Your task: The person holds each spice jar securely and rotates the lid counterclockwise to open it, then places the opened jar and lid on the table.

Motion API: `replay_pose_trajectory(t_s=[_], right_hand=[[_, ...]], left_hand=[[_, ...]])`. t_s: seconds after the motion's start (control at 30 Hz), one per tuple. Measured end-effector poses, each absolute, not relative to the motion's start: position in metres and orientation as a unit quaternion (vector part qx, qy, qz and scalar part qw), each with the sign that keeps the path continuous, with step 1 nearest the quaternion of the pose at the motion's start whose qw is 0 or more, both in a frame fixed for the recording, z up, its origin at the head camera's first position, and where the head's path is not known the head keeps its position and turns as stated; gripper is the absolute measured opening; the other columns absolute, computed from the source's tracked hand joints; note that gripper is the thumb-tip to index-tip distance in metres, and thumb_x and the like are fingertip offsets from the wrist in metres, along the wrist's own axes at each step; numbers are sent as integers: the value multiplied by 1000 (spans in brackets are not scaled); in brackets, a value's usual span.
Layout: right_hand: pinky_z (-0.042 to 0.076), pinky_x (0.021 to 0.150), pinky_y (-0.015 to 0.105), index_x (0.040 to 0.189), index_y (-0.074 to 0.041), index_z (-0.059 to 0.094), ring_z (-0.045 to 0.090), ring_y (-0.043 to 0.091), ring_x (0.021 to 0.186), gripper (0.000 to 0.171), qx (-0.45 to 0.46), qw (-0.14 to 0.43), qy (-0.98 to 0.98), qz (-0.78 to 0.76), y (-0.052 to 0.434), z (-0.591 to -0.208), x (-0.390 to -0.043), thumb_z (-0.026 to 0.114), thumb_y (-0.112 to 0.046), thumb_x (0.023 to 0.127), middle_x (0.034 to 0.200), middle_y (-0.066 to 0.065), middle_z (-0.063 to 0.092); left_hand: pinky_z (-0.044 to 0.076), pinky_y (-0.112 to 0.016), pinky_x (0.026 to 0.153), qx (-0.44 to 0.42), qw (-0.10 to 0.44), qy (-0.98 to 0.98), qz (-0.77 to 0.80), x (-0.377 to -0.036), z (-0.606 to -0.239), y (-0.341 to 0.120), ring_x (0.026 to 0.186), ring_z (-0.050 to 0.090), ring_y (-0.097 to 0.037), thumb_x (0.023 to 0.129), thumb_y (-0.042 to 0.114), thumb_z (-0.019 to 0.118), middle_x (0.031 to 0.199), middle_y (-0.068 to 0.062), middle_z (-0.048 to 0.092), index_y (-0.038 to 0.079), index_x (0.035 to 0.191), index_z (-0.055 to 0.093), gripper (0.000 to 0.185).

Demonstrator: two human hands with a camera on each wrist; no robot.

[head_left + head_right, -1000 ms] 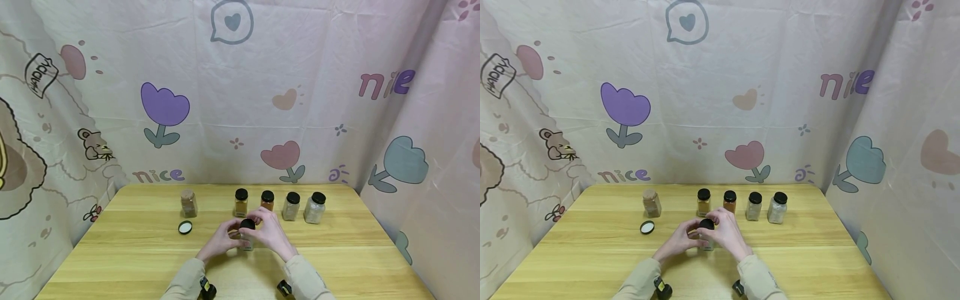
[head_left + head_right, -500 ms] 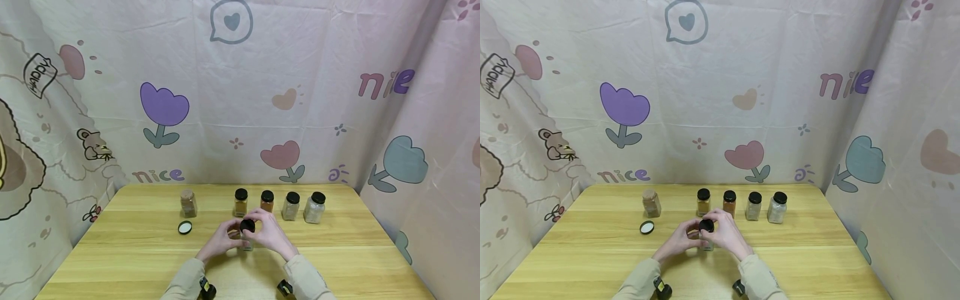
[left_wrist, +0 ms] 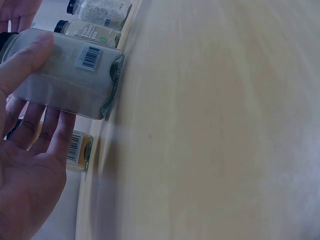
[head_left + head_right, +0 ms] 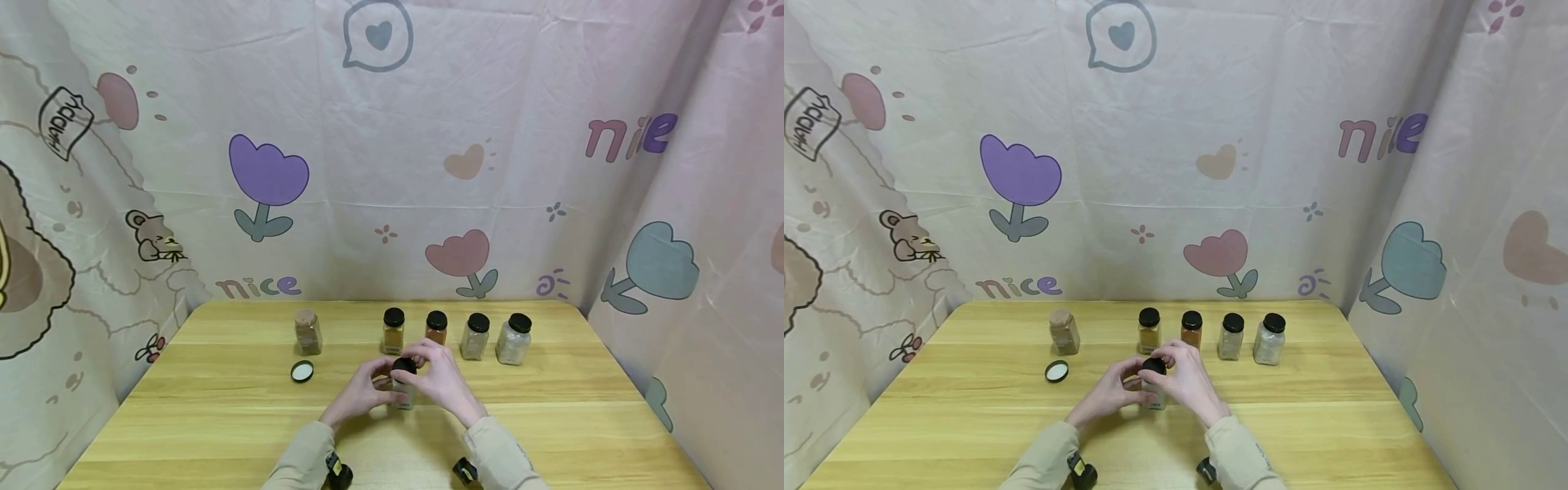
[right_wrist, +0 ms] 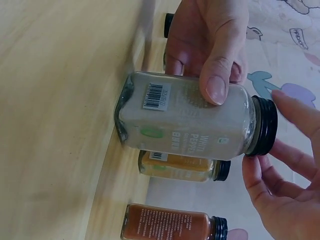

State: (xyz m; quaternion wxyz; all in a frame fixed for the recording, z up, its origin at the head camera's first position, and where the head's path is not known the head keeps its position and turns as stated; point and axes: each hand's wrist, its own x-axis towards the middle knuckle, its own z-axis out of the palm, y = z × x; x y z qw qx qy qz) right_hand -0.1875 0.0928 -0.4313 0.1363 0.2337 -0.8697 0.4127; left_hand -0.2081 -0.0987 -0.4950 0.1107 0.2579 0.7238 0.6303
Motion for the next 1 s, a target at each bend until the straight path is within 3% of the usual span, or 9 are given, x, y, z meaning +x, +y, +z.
replay_pose_trajectory(t_s=[0.17, 0.5, 0.63, 0.73, 0.87, 1.0], right_hand=[[57, 72, 33, 98, -8, 78, 63, 14, 83, 25, 243, 133, -872, 404, 94, -430, -187, 87, -20, 79, 97, 2, 73], [57, 81, 24, 101, -7, 78, 69, 20, 93, 22, 272, 118, -874, 385, 95, -427, -188, 83, -12, 80, 104, 5, 74], [60, 88, 35, 105, -5, 77, 70, 23, 99, 24, 283, 107, -869, 391, 96, -428, -189, 81, -10, 81, 107, 7, 73], [60, 89, 39, 110, -5, 75, 70, 23, 99, 30, 280, 100, -865, 404, 98, -430, -189, 82, -13, 82, 110, 8, 73], [57, 85, 28, 113, -9, 74, 67, 20, 96, 38, 264, 96, -864, 419, 99, -432, -189, 86, -22, 79, 111, 7, 73], [51, 79, 20, 111, -10, 75, 64, 17, 91, 40, 250, 100, -866, 420, 98, -433, -189, 88, -25, 77, 109, 5, 72]], left_hand=[[54, -27, 106, 269, 104, 722, 629, -208, -496, -99, 115, 63, -9, 84, 6, 80, 128, -21, 62, -3, 125, 60, 47], [53, -26, 107, 260, 100, 729, 625, -209, -496, -98, 116, 63, -10, 83, 8, 82, 128, -19, 63, 0, 125, 61, 47], [52, -26, 108, 259, 100, 726, 629, -208, -496, -98, 116, 64, -9, 82, 7, 82, 129, -19, 63, 0, 125, 61, 48], [52, -27, 109, 262, 98, 728, 626, -208, -496, -99, 119, 63, -15, 83, 7, 82, 128, -20, 63, -1, 125, 61, 48], [52, -30, 109, 259, 97, 736, 618, -208, -496, -99, 120, 62, -20, 83, 10, 82, 127, -19, 63, 0, 125, 61, 48], [52, -32, 110, 259, 98, 739, 614, -209, -496, -100, 118, 62, -15, 83, 11, 83, 127, -18, 63, 1, 125, 61, 48]])
